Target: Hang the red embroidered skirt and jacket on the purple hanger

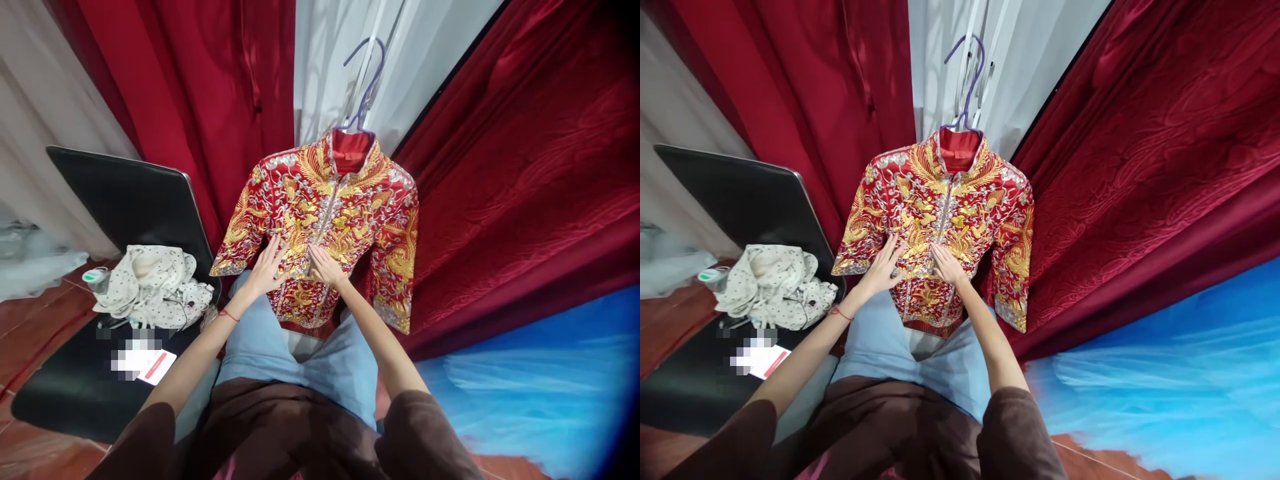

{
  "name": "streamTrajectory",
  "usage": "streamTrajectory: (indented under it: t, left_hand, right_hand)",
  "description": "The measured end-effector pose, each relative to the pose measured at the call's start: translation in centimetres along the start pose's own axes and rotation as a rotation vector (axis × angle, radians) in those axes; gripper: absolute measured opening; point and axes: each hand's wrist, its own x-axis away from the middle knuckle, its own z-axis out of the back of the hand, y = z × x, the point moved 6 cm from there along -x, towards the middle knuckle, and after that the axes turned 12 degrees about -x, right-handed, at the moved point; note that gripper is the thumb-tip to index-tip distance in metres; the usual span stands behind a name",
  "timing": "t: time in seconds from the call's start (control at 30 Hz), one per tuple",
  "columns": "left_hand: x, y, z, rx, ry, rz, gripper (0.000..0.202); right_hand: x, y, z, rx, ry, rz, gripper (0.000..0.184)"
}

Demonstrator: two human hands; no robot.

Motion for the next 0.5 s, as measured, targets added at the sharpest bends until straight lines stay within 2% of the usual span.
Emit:
streamTrajectory:
  t: [0.07,0.13,0.23,0.33,0.4,0.43,0.5]
  left_hand:
    - [-0.4,0.0,-0.1,-0.001,-0.034,-0.083,0.071]
    - [-1.5,-0.9,-0.2,-0.035,-0.051,-0.085,0.069]
    - [-3.9,-2.5,-0.4,-0.072,-0.104,-0.04,0.071]
    - [-6.4,-3.2,-0.4,-0.086,-0.182,-0.022,0.074]
    - [-8.2,-3.0,0.7,-0.086,-0.196,0.014,0.07]
    - [-9.2,-2.7,1.8,-0.08,-0.171,0.037,0.064]
    - [-11.7,-1.5,5.3,-0.059,-0.039,0.062,0.052]
  right_hand:
    - [0.7,-0.2,1.8,0.015,-0.05,0.121,0.064]
    - [1.1,0.1,4.9,0.042,-0.079,0.185,0.061]
    - [0.8,1.5,11.4,0.104,0.039,0.035,0.053]
    - [0.8,2.8,18.6,0.169,0.301,-0.221,0.047]
    - [1.0,3.0,23.0,0.21,0.48,-0.333,0.047]
    - [1.1,2.9,25.0,0.233,0.552,-0.364,0.049]
    - [1.0,3.0,28.1,0.269,0.642,-0.397,0.056]
